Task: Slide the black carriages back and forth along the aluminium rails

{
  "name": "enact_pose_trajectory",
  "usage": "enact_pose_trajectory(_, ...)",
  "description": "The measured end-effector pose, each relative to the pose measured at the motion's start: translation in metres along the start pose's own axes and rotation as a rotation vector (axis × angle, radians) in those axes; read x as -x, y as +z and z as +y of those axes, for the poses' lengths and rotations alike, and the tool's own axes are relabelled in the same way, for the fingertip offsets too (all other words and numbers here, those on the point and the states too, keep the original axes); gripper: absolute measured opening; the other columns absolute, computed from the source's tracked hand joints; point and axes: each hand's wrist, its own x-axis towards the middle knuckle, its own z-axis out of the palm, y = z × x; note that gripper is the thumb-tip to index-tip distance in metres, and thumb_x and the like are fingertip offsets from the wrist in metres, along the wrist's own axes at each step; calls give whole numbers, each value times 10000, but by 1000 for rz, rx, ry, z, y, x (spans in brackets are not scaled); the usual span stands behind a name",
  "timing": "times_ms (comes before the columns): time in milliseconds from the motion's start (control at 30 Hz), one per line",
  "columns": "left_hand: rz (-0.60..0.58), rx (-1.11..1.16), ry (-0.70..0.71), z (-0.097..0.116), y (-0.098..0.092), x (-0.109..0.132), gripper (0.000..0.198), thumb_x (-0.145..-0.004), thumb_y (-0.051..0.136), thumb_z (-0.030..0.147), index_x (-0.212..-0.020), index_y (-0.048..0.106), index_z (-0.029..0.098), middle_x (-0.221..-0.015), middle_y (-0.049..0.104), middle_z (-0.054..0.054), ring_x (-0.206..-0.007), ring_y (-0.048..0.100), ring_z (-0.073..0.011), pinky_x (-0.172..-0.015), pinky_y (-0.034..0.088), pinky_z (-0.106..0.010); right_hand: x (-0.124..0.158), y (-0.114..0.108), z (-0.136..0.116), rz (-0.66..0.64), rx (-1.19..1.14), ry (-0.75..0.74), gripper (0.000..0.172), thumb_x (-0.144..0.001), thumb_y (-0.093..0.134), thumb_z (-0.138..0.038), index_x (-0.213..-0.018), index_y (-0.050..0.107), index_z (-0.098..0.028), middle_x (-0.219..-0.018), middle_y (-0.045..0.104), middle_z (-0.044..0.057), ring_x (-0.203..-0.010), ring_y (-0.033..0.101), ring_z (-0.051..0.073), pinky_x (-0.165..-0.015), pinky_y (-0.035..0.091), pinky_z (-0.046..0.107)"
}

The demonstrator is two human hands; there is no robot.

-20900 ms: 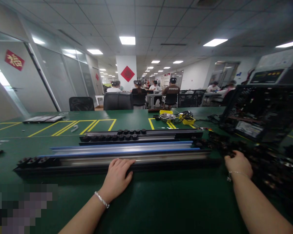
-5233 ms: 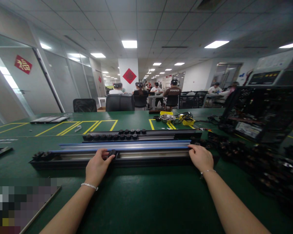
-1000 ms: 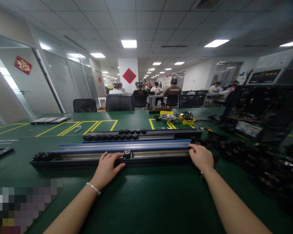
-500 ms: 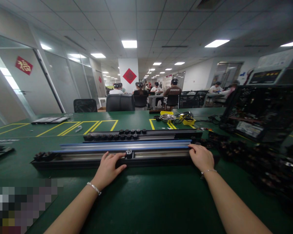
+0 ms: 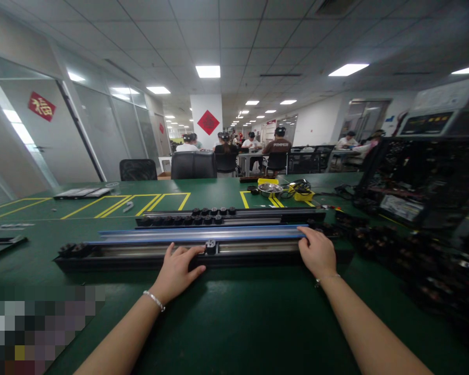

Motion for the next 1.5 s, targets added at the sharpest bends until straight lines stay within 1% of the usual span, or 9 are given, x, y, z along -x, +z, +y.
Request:
enact_pose_trajectory(133,-4,7,-6,2,-1,-1,424,-769,513,446,-1178,469,342,-1038,630,10,-945,535,-187,-1041,85,-552,8,0,-40,-37,-94,-192,374,-757,375,-166,-1056,599,-192,-1109,611,47,-1047,510,182,-925,342,344)
enact_pose_trajectory(233,-20,8,-10,3,-2,-1,415,-770,509,449,-1171,474,347,-1032,632,10,-938,532,-190,-1034,78,-566,19,0,-74,-147,-147,-298,362,-768,390,-170,-1065,594,-197,-1132,599,47,-1073,488,183,-933,334,346)
enact_pose_trajectory(367,-26,4,-2,5,-3,-2,409,-769,508,439,-1169,476,360,-1051,630,12,-917,524,-198,-1020,68,-591,34,2,-113,-293,-217,-425,411,-772,412,-185,-1163,532,-213,-1187,564,47,-1109,456,176,-975,289,354)
enact_pose_trajectory(600,-31,15,-3,7,-4,-2,402,-757,519,410,-1155,490,364,-1059,627,12,-887,515,-204,-1005,35,-619,40,9,-151,-431,-210,-439,463,-779,428,-220,-1240,451,-241,-1252,508,44,-1147,418,166,-964,267,340)
enact_pose_trajectory(767,-29,6,-15,9,-5,-2,413,-741,532,393,-1151,497,357,-1003,641,15,-886,518,-203,-1006,19,-622,37,13,-164,-473,-170,-445,440,-779,426,-220,-1210,474,-291,-1217,532,25,-1090,459,177,-916,268,343)
enact_pose_trajectory(933,-25,4,-16,10,-6,-2,435,-730,542,386,-1161,489,364,-957,647,19,-885,521,-205,-1007,22,-621,38,14,-165,-477,-152,-452,446,-769,422,-186,-1196,481,-304,-1140,577,16,-1027,485,170,-887,259,330)
enact_pose_trajectory(1167,-21,2,-6,9,-5,0,474,-723,546,370,-1190,467,359,-1004,647,16,-904,522,-213,-1012,17,-617,37,14,-164,-501,-105,-460,473,-776,409,-179,-1218,462,-337,-1065,595,17,-965,499,168,-857,265,324)
enact_pose_trajectory(1367,-35,-2,33,8,-4,0,508,-716,545,329,-1210,430,354,-1154,597,21,-979,508,-229,-1022,30,-600,37,15,-162,-469,-80,-484,467,-784,412,-190,-1226,458,-334,-1105,578,32,-985,493,177,-856,271,325)
enact_pose_trajectory(1500,-31,-9,43,8,-4,1,522,-720,537,322,-1226,411,343,-1130,611,14,-1011,497,-233,-1031,43,-577,38,15,-161,-455,-50,-488,460,-779,415,-192,-1216,468,-325,-1032,594,41,-930,503,186,-820,288,327)
